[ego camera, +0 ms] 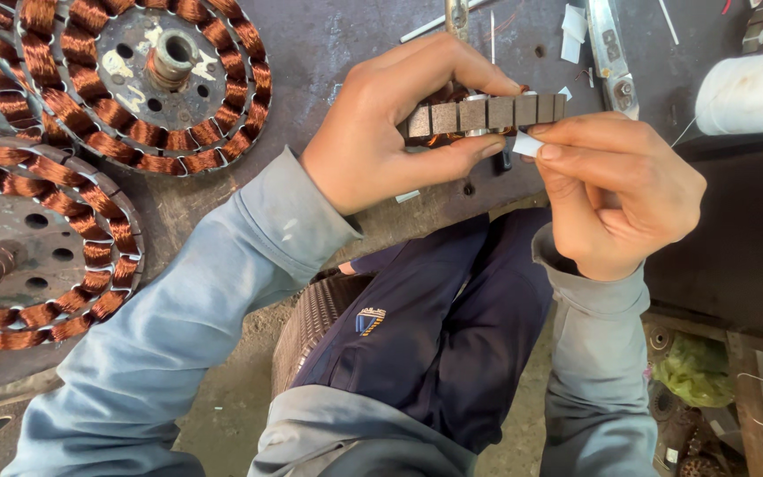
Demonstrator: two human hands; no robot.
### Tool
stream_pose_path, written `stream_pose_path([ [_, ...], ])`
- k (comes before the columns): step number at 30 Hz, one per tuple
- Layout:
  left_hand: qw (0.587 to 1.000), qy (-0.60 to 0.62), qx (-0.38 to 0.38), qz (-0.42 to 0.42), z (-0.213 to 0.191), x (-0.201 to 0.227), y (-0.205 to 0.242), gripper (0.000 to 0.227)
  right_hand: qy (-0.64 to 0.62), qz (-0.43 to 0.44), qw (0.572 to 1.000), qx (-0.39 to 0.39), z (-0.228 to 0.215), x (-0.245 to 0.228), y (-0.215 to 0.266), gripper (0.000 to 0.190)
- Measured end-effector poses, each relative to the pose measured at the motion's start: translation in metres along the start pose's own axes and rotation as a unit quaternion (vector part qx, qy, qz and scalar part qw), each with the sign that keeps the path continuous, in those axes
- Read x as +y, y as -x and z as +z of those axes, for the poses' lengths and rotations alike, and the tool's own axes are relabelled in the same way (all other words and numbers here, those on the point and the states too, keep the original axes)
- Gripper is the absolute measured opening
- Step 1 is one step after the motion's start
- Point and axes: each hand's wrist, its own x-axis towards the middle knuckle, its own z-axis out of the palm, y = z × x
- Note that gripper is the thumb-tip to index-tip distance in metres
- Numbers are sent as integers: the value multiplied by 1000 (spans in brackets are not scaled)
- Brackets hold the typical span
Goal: The person inserts small white insulating pieces into slots on a cylindrical copper-wound component and uses a screwdriver to press them into place. The person repeats this process across multiple slots on the same component.
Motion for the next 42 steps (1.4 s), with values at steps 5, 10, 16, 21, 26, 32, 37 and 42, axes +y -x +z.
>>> stream_pose_path([
  [5,1000,-4,3,-3,1,-1,0,27,-6,-7,1000,-11,-2,2,-2,17],
  [10,1000,-6,3,-4,1,1,-1,29,9,-14,1000,-13,1,-5,-9,17],
  [16,999,-24,15,23,0,2,-2,30,113,-37,993,-8,6,-19,-14,22],
  [21,1000,-14,17,21,-1,1,-2,29,184,-122,973,-62,2,-22,-24,28],
  [26,1000,-1,19,-5,1,0,-1,28,231,-163,954,-104,-3,-26,-32,24],
  [32,999,0,30,26,1,1,-3,30,243,-182,946,-116,-4,-28,-35,17],
  [37,1000,11,21,7,1,-1,-2,27,226,-172,951,-123,-8,-24,-35,19],
  [42,1000,9,25,16,2,-7,-1,27,207,-172,955,-126,-8,-24,-40,22],
])
